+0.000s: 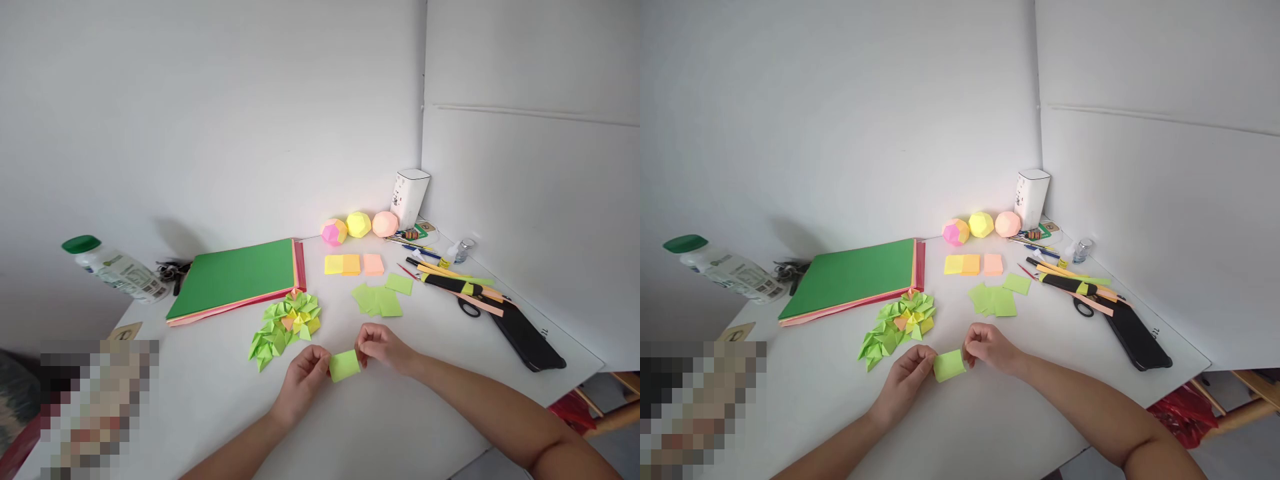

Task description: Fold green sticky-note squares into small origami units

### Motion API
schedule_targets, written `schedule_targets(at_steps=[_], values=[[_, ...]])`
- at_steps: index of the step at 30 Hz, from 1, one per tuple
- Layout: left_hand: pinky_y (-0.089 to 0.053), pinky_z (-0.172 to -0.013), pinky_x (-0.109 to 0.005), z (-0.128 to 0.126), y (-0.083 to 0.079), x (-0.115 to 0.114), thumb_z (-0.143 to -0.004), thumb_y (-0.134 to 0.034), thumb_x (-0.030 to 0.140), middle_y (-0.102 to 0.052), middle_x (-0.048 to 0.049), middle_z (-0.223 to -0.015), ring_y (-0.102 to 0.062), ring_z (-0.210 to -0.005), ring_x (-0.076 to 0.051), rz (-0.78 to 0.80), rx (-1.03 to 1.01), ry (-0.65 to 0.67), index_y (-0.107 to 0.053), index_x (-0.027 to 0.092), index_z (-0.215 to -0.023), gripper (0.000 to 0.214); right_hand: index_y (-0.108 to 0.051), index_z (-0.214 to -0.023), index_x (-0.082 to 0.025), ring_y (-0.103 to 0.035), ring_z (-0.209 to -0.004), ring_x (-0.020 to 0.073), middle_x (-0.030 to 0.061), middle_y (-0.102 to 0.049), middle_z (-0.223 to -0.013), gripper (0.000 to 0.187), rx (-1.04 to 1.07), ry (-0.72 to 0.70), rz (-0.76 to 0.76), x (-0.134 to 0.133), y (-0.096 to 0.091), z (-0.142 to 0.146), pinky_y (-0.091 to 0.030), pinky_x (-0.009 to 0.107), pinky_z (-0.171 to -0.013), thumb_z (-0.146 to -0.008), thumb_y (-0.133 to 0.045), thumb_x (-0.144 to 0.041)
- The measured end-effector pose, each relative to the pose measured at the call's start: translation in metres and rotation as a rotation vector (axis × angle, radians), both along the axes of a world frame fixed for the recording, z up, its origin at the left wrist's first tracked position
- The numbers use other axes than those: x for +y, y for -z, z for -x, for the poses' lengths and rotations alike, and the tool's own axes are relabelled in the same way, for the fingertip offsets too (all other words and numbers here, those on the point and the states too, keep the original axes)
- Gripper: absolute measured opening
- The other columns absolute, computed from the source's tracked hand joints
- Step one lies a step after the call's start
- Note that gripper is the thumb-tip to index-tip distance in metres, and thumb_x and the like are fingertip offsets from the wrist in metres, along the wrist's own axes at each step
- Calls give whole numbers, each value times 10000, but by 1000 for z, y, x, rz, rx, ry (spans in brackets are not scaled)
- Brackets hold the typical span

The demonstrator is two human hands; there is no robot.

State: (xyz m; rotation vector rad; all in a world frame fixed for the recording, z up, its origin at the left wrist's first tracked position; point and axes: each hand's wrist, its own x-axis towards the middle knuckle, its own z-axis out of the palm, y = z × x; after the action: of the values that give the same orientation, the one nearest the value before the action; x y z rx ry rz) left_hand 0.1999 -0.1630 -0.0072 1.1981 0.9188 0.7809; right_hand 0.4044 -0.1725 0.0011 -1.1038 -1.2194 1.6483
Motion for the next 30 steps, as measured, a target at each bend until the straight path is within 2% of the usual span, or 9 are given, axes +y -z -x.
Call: schedule_targets(at_steps=[3,7,10,14,18,21,24,27,30], values=[[-407,-606,-247,-1,-2,0,-787,-559,461,-522,23,-630,-500,-604,-125,24,-26,-57,-511,178,-721,294,-480,-744,-159,-545,-609,125,12,-582,-706,153,48,-15,-6,-2,-6,2,-445,278,-586,-774,-559,-287],[-413,-635,-254,-2,-5,-1,-802,-556,438,-533,22,-648,-508,-620,-124,9,-73,-46,-514,182,-743,266,-493,-761,-153,-484,-582,100,-36,-496,-634,253,-95,-47,-65,-7,-6,6,-389,230,-551,-737,-651,-349],[-409,-674,-259,-1,-6,-3,-824,-522,438,-552,-1,-737,-503,-681,-132,4,-109,20,-527,177,-742,274,-486,-723,-152,-465,-547,92,-45,-478,-599,294,-157,-21,-76,-7,-1,7,-366,222,-529,-747,-638,-403],[-405,-723,-284,0,-7,-3,-864,-424,476,-556,-47,-853,-489,-760,-155,43,-166,163,-530,158,-724,363,-534,-752,-143,-460,-561,88,-34,-500,-628,294,-114,-42,-88,-7,2,7,-366,221,-532,-746,-642,-416],[-396,-704,-260,1,-8,-1,-802,-563,435,-561,-30,-855,-492,-760,-146,141,-158,229,-519,171,-753,272,-608,-800,-141,-483,-601,99,-11,-549,-684,275,-131,-50,-112,-8,1,6,-388,231,-556,-734,-662,-403],[-399,-690,-252,2,-9,-1,-768,-615,424,-556,-15,-798,-504,-719,-132,261,-209,271,-553,182,-857,265,-635,-869,-143,-509,-631,110,-2,-564,-710,312,-114,-57,-93,-10,2,6,-420,249,-591,-726,-669,-418],[-413,-771,-294,2,-10,-1,-759,-636,390,-581,-53,-923,-544,-835,-167,349,-283,334,-574,195,-992,310,-640,-950,-148,-514,-647,111,-4,-556,-722,356,-99,-67,-92,-10,4,6,-433,259,-612,-718,-680,-414],[-408,-830,-338,2,-12,0,-762,-644,315,-570,-91,-1068,-544,-950,-204,377,-352,386,-550,211,-1103,369,-640,-973,-151,-510,-652,106,-13,-537,-714,346,-65,-70,-121,-10,6,5,-436,258,-624,-721,-687,-385],[-413,-816,-347,3,-12,1,-753,-649,260,-580,-106,-1072,-555,-948,-214,380,-381,401,-531,207,-1149,416,-643,-943,-146,-530,-690,113,2,-562,-752,316,-10,-76,-129,-11,6,5,-450,270,-660,-719,-695,-363]])
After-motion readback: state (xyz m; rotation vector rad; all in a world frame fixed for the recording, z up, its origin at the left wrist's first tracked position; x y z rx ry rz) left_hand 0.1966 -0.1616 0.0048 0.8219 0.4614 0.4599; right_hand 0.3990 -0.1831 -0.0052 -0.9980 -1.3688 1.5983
